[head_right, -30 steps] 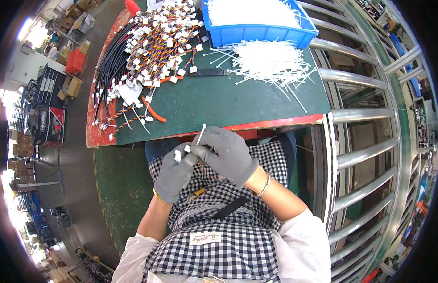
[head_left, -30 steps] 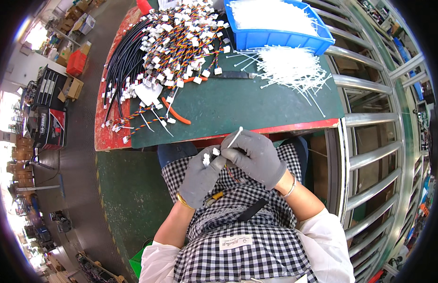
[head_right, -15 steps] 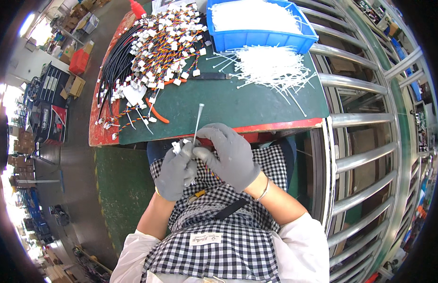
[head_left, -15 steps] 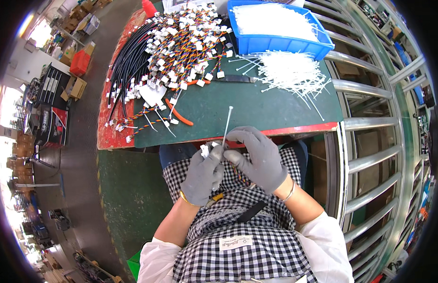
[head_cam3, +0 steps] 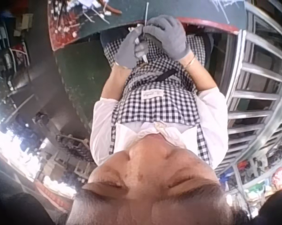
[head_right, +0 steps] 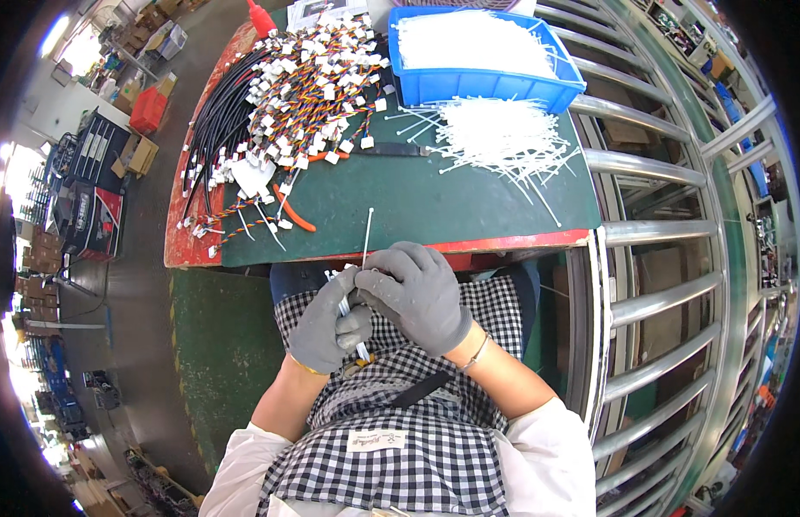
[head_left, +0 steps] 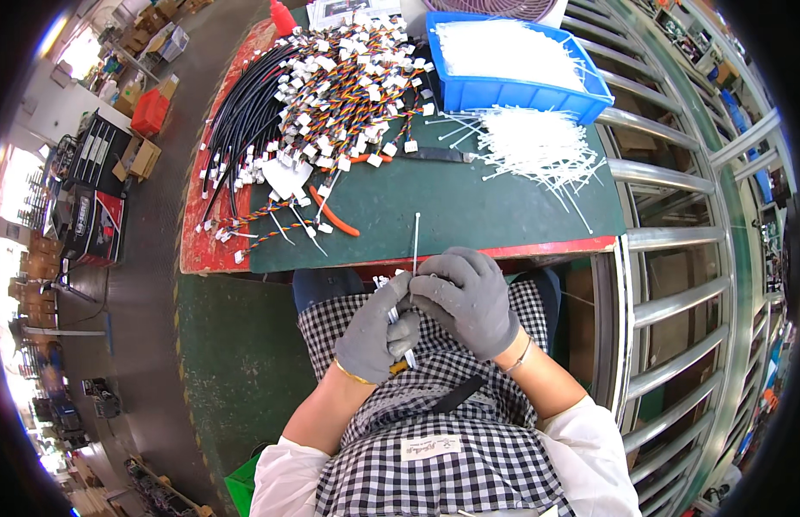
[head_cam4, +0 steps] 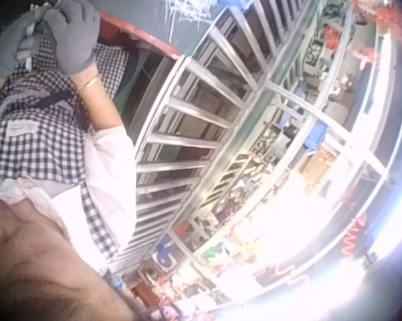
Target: The person assembles wire harnesses by hand, attaching plastic connectors to multicolored wires.
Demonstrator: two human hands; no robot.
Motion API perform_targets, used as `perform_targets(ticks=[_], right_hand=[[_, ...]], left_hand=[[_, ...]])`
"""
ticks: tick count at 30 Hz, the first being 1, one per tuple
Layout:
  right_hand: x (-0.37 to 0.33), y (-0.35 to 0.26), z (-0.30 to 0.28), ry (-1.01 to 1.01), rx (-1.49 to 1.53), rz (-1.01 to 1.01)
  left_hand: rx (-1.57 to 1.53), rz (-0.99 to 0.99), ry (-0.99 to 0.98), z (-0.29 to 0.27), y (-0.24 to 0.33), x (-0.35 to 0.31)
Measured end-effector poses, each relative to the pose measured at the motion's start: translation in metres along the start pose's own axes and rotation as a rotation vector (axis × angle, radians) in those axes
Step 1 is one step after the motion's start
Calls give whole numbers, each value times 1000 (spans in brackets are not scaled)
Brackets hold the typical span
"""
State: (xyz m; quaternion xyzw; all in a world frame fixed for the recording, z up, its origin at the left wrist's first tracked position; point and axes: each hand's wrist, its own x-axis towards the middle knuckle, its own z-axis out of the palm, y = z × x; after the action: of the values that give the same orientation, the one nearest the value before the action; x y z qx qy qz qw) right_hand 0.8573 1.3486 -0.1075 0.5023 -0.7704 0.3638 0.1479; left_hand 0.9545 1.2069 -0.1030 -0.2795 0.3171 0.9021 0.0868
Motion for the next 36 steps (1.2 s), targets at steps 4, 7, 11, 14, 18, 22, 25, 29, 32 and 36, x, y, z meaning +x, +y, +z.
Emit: perform_targets(ticks=[4, 7, 11, 14, 18, 22, 25, 29, 32, 36], right_hand=[[0, 1, 4, 2, 36, -2], [0, -1, 5, -9, 183, 32], [-1, -7, 0, -27, 475, 50], [-11, -13, -7, -127, 867, 496], [-10, 3, -1, -136, 1270, 773], [-7, 9, -7, -302, 1378, 894], [-7, 7, -7, -306, 1403, 926], [-8, 10, -6, -320, 1411, 920], [-9, 10, -6, -319, 1409, 924], [-13, 5, -6, -265, 1345, 985]], left_hand=[[-3, 40, 28, -1, -4, 0], [295, 221, 153, 1, -2, 0], [401, 300, 203, -5, 5, 0], [505, 371, 189, -10, 8, -2], [863, 693, 66, -27, -3, 4], [978, 726, -48, -35, -7, 4], [947, 723, -72, -37, -9, 2], [797, 617, -83, -31, -8, -1], [822, 656, -90, -34, -9, 0], [981, 670, -70, -28, 0, -6]])
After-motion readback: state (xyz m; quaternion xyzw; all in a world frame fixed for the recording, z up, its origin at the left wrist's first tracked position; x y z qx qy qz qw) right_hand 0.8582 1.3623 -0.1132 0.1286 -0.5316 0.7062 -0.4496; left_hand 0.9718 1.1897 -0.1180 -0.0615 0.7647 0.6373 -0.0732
